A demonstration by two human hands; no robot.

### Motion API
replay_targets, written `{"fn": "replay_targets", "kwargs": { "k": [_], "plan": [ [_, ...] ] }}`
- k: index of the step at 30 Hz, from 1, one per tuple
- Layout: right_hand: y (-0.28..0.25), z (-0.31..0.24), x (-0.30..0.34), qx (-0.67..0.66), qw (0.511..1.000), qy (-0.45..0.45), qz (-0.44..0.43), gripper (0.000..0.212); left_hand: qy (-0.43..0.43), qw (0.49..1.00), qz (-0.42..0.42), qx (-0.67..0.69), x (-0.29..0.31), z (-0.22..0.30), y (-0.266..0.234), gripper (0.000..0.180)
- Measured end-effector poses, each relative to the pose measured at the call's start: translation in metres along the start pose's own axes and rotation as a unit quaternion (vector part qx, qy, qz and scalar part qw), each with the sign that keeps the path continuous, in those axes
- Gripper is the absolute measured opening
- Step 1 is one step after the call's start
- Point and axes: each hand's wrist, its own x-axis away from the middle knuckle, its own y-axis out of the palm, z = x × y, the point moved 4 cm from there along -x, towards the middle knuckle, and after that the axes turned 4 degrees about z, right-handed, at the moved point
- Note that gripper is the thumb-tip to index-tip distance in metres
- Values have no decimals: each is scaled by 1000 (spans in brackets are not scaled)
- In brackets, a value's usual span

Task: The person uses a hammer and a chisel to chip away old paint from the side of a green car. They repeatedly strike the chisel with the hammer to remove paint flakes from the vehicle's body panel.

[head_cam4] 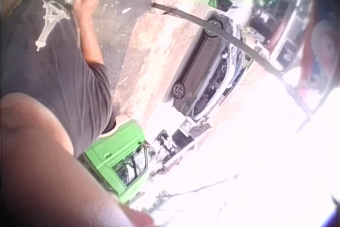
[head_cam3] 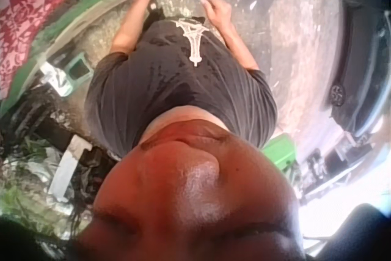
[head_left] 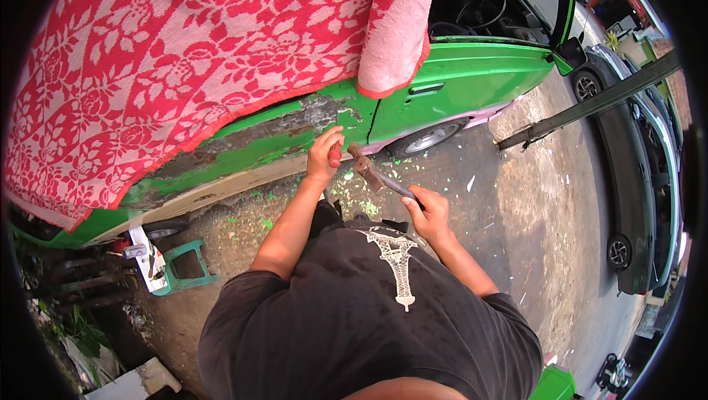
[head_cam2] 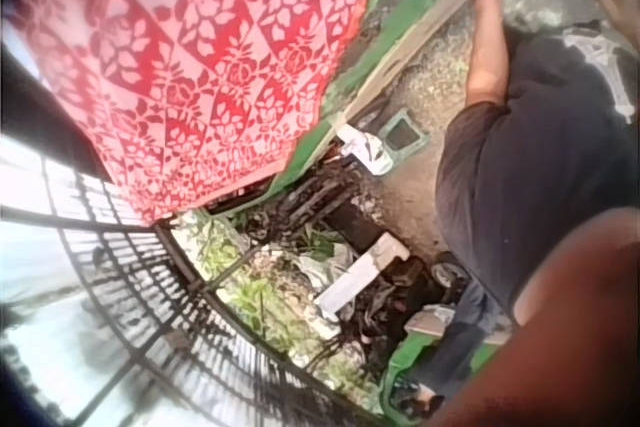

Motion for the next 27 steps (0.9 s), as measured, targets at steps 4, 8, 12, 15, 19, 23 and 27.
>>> {"fn": "replay_targets", "kwargs": {
  "k": [4,8,12,15,19,23,27],
  "plan": [
    [12,-1,3,-4,986,-169,14,19,-10,1000,-2,1,0,-6,3,31],
    [36,12,-7,150,978,-140,-42,23,-27,1000,-15,4,-9,-1,4,25],
    [19,-9,-6,58,992,-113,-28,18,-9,1000,-8,23,-3,-3,1,26],
    [13,-13,-7,25,996,-88,-5,17,-25,999,-11,28,2,-11,2,27],
    [10,-3,0,13,999,-28,8,17,-25,999,-34,-1,-2,1,3,26],
    [7,3,5,19,1000,-15,9,18,27,997,-43,-49,-9,11,4,30],
    [5,6,10,20,999,3,26,17,64,992,-61,-87,-15,24,10,31]
  ]
}}
